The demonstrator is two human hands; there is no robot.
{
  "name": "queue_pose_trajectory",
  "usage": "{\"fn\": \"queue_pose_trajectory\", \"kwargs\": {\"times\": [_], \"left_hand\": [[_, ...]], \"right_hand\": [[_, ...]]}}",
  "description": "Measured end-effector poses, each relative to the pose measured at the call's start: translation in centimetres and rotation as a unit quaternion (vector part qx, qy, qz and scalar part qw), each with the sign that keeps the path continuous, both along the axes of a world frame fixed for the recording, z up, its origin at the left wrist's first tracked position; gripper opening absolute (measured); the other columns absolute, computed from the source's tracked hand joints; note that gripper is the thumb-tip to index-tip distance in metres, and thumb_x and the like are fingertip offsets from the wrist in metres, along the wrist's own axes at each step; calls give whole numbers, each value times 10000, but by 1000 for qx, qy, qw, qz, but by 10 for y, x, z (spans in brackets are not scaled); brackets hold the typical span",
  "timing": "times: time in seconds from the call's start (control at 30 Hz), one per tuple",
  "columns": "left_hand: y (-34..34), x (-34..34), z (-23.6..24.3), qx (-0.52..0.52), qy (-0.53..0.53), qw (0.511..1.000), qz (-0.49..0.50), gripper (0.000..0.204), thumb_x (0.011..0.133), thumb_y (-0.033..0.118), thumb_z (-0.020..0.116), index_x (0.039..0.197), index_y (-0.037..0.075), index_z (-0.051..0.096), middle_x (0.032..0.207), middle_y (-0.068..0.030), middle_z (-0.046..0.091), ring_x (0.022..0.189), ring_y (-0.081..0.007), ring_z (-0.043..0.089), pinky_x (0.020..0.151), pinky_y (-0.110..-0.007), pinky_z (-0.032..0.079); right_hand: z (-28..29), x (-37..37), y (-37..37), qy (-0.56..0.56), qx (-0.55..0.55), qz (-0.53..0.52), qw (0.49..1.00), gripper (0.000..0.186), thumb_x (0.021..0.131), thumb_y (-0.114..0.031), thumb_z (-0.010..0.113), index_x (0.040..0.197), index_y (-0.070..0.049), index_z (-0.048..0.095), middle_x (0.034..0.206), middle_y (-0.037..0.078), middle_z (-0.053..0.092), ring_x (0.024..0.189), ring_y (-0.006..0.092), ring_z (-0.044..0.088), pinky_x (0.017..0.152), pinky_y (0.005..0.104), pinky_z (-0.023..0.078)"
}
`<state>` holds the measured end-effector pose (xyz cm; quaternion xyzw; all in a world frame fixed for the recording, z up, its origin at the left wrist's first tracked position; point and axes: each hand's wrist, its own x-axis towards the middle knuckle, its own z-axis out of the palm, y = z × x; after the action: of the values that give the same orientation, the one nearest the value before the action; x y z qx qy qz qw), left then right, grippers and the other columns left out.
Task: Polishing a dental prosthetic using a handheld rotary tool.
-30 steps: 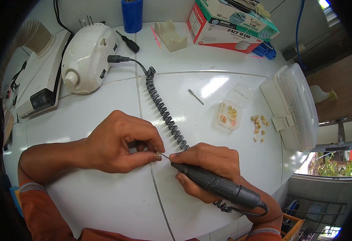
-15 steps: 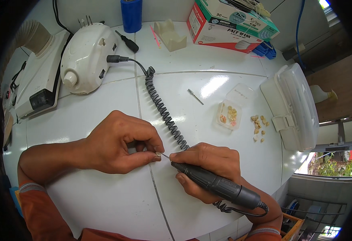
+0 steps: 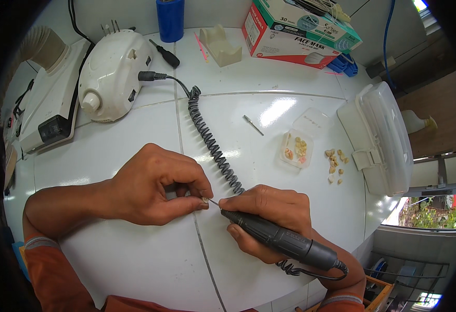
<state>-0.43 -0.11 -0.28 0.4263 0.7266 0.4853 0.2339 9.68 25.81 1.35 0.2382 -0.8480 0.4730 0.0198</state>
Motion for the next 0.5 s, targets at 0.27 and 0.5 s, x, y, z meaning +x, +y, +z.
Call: {"fn": "queue_pose_trajectory", "kwargs": {"times": [0.27,0.5], "left_hand": [[-1,1,-1,5,2,1000,2,128,907,102,858,992,38,788,845,-60,769,729,-166,738,630,-296,553],[0,1,-1,4,-3,1000,4,123,901,95,859,985,41,787,839,-58,768,725,-164,733,626,-293,541]], "right_hand": [[2,1,0,-15,5,-7,1000,345,777,-36,825,1118,9,811,885,133,805,750,245,799,682,321,636],[0,2,1,-11,-3,-3,1000,346,773,-32,820,1114,19,811,903,137,812,759,249,804,691,320,642]]}}
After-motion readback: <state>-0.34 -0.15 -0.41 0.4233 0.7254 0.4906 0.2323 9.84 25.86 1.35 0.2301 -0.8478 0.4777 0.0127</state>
